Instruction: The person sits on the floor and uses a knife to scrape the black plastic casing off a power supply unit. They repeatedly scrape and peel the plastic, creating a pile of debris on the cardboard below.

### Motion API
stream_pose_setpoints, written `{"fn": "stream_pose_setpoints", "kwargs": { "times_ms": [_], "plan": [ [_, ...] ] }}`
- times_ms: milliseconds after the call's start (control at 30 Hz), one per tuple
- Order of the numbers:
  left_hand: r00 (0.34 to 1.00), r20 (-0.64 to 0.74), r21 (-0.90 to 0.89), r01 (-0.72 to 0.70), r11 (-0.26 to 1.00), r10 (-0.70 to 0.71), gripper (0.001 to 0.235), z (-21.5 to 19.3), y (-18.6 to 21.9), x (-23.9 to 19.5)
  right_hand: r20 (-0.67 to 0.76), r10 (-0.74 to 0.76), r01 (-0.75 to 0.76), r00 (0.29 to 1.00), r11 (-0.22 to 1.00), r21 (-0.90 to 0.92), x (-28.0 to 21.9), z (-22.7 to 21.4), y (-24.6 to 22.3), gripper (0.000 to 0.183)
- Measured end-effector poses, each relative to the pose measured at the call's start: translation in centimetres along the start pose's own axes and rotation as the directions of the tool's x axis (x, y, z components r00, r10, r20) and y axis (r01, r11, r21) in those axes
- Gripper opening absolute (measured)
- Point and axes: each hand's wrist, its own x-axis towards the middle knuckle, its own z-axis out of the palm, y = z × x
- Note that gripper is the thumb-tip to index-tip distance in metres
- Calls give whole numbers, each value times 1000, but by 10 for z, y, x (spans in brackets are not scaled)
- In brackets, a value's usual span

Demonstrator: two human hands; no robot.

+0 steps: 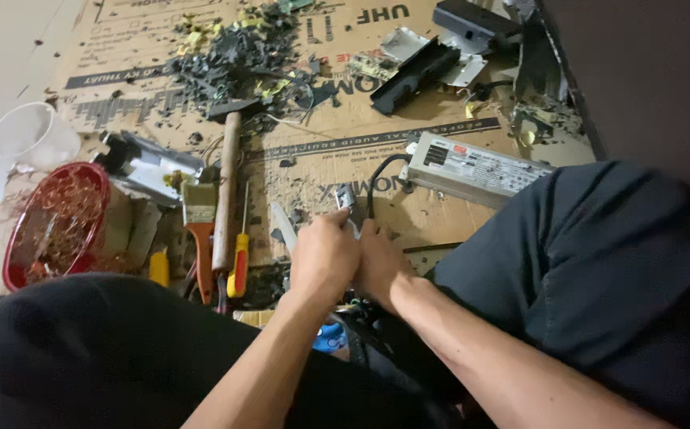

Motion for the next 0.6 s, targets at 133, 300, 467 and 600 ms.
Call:
{"fn": "stream_pose_setpoints", "kwargs": {
  "times_ms": [133, 300, 467, 600],
  "plan": [
    [999, 0, 54, -36, 998, 36, 42, -2, 2, -6, -147, 15, -46, 989, 977, -209, 14, 30, 6, 64],
    [994, 37, -117, 102, 988, -99, 41, 14, -12, 31, -14, -88, 82, 996, 968, -238, 13, 19, 15, 64],
    [992, 16, -148, 128, 981, -127, 46, 24, -15, 60, 79, -93, 108, 993, 969, -223, -20, 2, -24, 58],
    [984, -44, -43, 170, 984, -172, 52, -24, 19, 42, 162, 47, 7, 986, 948, -318, -42, -19, -36, 71]
  ]
}}
